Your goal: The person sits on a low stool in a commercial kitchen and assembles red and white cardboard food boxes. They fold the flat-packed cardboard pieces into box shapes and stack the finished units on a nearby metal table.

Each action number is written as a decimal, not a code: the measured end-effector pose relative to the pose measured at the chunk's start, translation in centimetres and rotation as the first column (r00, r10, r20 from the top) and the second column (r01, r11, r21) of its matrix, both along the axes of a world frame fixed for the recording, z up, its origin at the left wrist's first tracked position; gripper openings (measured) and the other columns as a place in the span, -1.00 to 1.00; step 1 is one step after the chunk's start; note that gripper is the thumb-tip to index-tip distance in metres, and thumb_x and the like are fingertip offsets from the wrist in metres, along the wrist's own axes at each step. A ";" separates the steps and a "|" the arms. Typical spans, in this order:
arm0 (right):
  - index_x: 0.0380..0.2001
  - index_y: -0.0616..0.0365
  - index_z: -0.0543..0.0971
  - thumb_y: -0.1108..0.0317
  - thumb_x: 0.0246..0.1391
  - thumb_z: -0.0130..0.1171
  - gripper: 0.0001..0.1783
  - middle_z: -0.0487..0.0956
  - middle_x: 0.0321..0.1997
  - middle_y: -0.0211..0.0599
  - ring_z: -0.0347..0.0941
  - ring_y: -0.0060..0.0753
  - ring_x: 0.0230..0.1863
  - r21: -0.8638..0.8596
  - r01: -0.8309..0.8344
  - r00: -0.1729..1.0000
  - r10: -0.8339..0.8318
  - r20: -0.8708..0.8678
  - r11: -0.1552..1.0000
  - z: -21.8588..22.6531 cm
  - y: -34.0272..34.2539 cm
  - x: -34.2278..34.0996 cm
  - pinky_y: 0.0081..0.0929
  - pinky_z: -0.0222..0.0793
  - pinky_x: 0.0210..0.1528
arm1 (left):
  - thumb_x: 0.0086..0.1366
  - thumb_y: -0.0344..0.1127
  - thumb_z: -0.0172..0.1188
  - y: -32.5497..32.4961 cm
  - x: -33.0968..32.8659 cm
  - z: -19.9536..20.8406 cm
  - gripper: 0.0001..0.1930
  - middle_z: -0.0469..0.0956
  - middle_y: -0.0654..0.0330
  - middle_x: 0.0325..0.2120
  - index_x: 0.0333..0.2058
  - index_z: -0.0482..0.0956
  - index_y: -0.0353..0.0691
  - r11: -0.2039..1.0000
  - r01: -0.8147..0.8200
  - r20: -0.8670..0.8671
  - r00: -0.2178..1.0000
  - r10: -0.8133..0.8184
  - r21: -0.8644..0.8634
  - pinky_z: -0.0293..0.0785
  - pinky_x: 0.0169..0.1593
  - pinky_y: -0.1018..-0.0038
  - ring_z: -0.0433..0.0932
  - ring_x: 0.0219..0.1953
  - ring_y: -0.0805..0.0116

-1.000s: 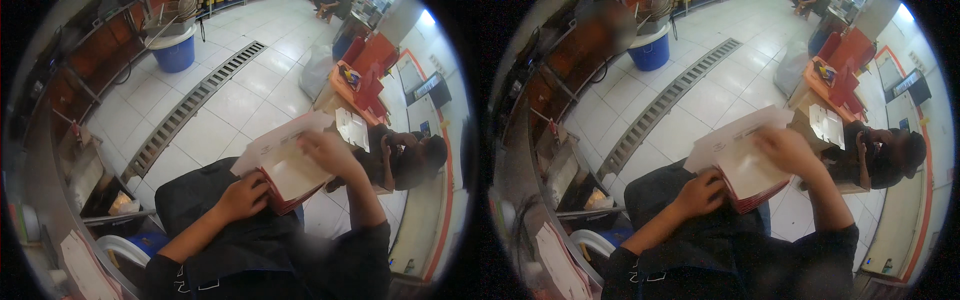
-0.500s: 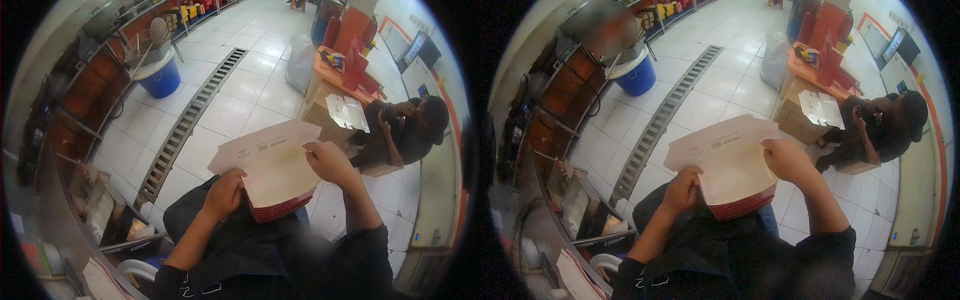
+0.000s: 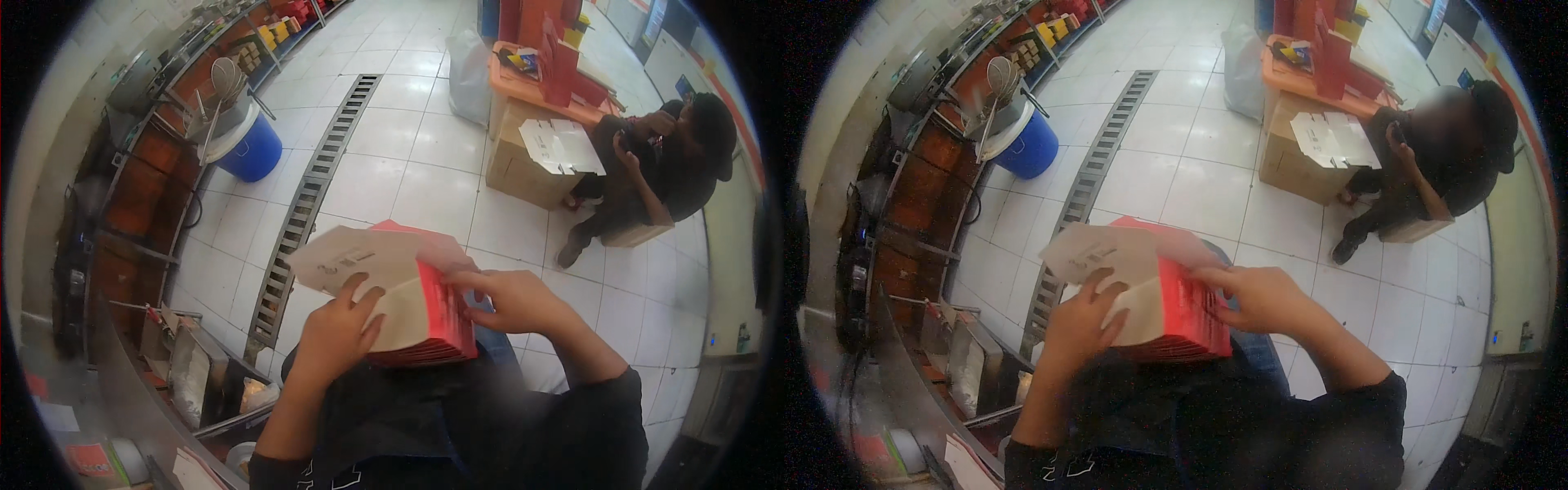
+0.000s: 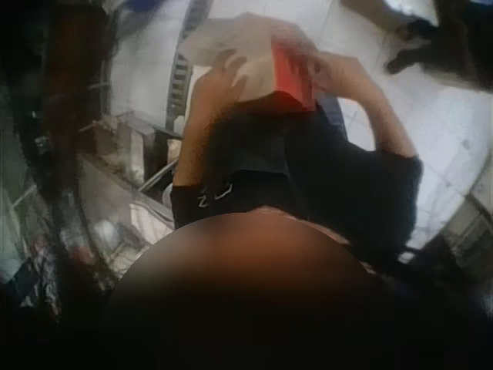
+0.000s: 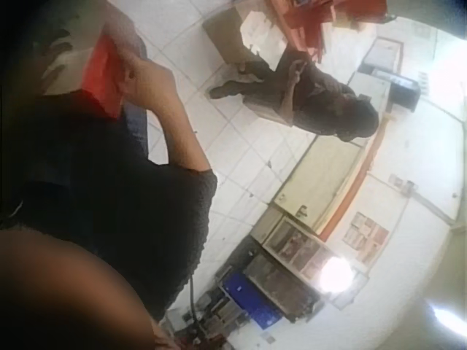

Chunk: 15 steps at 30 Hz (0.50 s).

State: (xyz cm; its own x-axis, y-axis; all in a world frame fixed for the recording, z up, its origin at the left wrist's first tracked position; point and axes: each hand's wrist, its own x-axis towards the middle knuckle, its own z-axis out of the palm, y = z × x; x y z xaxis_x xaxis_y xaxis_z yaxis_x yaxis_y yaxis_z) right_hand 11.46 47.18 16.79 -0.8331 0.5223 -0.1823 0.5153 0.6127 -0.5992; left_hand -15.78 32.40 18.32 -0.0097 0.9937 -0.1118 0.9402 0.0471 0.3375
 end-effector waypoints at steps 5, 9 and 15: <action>0.27 -0.37 0.47 0.20 0.20 0.19 -0.45 0.64 -0.06 -0.20 0.64 -0.02 -0.28 0.154 -0.010 0.989 0.033 -0.146 0.988 -2.1 -1.1 0.0 -0.12 0.55 -0.31 | 0.14 -0.16 0.46 1.0 1.6 -1.5 -0.32 0.45 0.01 0.24 0.24 0.43 -0.02 0.967 0.181 0.114 0.973 -0.203 0.178 0.60 0.08 0.13 0.58 0.13 -0.05; 0.24 -0.31 0.53 0.32 0.15 0.23 -0.44 0.60 -0.35 -0.34 0.58 -0.12 -0.42 0.222 -0.019 0.953 0.085 -0.291 0.975 -3.2 -1.4 -0.4 -0.23 0.47 -0.44 | 0.06 -0.19 0.52 1.4 2.5 -1.7 -0.28 0.45 0.06 0.23 0.22 0.47 0.01 0.931 0.179 0.126 0.965 -0.229 0.318 0.59 0.09 0.18 0.58 0.09 -0.02; 0.04 -0.21 0.58 0.33 0.11 0.24 -0.61 0.58 -0.40 -0.38 0.55 -0.16 -0.53 0.392 -0.102 0.935 0.222 -0.275 0.914 -3.8 -0.4 -1.2 -0.28 0.45 -0.55 | 0.12 -0.33 0.37 2.0 2.2 -2.3 -0.53 0.54 0.12 0.10 0.06 0.59 -0.04 0.877 0.286 -0.133 0.958 -0.254 0.387 0.64 -0.08 0.28 0.63 -0.03 0.12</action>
